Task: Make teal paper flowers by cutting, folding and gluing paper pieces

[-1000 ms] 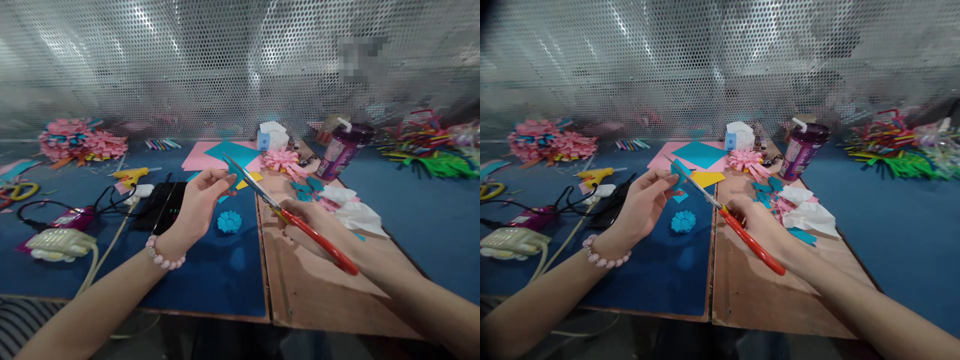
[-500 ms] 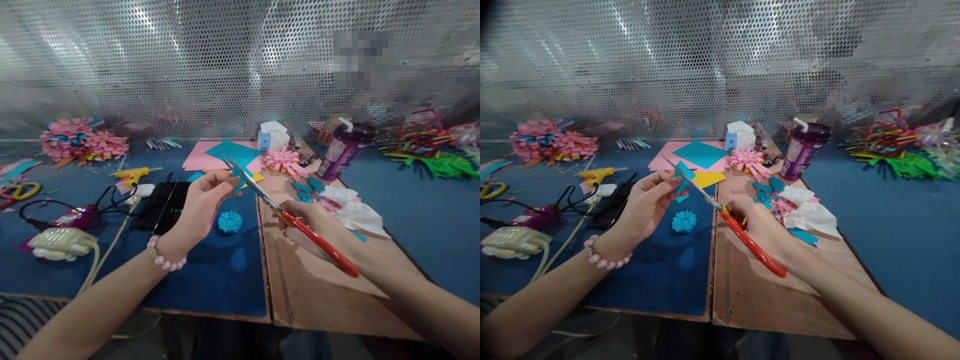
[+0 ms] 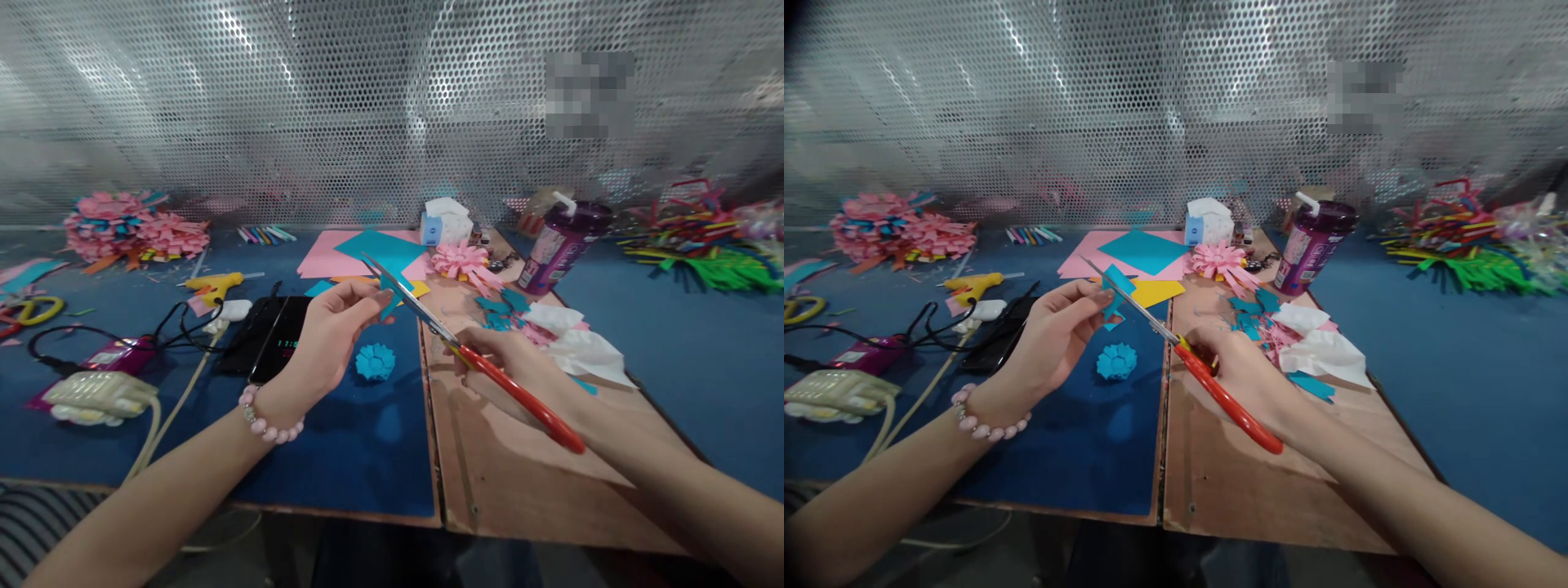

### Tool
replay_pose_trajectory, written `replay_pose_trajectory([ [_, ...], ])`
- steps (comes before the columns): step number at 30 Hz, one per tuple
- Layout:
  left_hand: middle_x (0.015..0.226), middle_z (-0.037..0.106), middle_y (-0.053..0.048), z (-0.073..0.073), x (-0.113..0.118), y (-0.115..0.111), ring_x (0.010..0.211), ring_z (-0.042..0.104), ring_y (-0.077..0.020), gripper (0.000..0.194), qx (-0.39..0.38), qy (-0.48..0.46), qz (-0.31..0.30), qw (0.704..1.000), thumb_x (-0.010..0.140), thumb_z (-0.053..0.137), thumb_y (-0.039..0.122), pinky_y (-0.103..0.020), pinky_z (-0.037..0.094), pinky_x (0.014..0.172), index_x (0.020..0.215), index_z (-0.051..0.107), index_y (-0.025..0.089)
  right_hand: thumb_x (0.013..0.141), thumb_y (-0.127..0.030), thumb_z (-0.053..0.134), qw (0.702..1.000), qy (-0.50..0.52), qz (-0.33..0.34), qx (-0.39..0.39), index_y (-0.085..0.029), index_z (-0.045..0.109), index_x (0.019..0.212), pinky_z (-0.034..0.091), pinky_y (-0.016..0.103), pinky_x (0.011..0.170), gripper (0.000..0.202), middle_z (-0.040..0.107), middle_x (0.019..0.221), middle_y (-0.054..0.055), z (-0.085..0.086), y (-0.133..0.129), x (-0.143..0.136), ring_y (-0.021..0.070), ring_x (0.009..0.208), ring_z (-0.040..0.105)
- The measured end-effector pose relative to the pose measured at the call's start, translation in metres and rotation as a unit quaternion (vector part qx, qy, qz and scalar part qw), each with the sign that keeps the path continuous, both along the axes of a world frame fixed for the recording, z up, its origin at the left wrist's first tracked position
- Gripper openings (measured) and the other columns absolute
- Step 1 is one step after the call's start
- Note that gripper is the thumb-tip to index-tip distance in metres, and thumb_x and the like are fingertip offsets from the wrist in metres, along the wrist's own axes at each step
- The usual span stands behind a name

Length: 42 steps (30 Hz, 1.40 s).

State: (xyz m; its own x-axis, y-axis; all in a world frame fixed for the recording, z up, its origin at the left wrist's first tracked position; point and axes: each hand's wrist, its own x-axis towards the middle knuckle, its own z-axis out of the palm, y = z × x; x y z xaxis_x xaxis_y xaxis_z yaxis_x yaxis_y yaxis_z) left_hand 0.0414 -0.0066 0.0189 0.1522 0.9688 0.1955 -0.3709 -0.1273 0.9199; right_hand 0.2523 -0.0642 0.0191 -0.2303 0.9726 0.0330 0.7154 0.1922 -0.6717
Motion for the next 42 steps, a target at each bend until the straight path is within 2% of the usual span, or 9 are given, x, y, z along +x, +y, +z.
replay_pose_trajectory([
  [7, 0.073, 0.058, 0.002, 0.0009, 0.0006, -0.0005, 0.065, 0.054, -0.0063, 0.015, -0.010, 0.002, 0.006, 1.000, 0.067, 0.077, 0.018, -0.019, 0.049, 0.060, 0.063, 0.063, 0.016, 0.080, -0.030, 0.044, 1.000, -0.008, 0.010, 0.018, -0.019, 0.047, 0.070, 0.033, 0.027, 0.059, 0.014, 0.055, 0.070, 0.000, -0.0060, 0.0025, 0.0038, 0.0154, 0.064, 0.049],
  [27, 0.071, 0.062, 0.001, 0.0013, 0.0013, -0.0011, 0.063, 0.054, -0.0070, 0.011, -0.014, -0.001, 0.003, 1.000, 0.066, 0.076, 0.015, -0.020, 0.050, 0.061, 0.063, 0.066, 0.016, 0.078, -0.023, 0.040, 0.999, -0.018, -0.011, 0.028, -0.020, 0.041, 0.063, 0.027, 0.026, 0.053, 0.016, 0.050, 0.066, -0.002, -0.0040, -0.0007, 0.0021, 0.0116, 0.056, 0.039],
  [34, 0.070, 0.063, 0.000, 0.0031, 0.0010, -0.0021, 0.063, 0.055, -0.0081, 0.010, -0.011, 0.008, 0.004, 1.000, 0.065, 0.077, 0.016, -0.023, 0.050, 0.063, 0.062, 0.067, 0.016, 0.076, -0.021, 0.041, 1.000, -0.014, -0.007, 0.026, -0.020, 0.042, 0.062, 0.027, 0.027, 0.053, 0.014, 0.049, 0.062, -0.002, -0.0074, 0.0018, 0.0033, 0.0114, 0.053, 0.039],
  [42, 0.072, 0.065, -0.001, 0.0002, -0.0011, 0.0005, 0.065, 0.057, -0.0093, 0.010, -0.001, 0.022, 0.000, 1.000, 0.067, 0.077, 0.019, -0.024, 0.049, 0.066, 0.064, 0.068, 0.016, 0.072, -0.020, 0.045, 0.999, 0.005, 0.008, 0.031, -0.019, 0.050, 0.066, 0.029, 0.026, 0.053, 0.008, 0.047, 0.059, -0.003, -0.0042, -0.0019, 0.0016, 0.0116, 0.054, 0.039],
])
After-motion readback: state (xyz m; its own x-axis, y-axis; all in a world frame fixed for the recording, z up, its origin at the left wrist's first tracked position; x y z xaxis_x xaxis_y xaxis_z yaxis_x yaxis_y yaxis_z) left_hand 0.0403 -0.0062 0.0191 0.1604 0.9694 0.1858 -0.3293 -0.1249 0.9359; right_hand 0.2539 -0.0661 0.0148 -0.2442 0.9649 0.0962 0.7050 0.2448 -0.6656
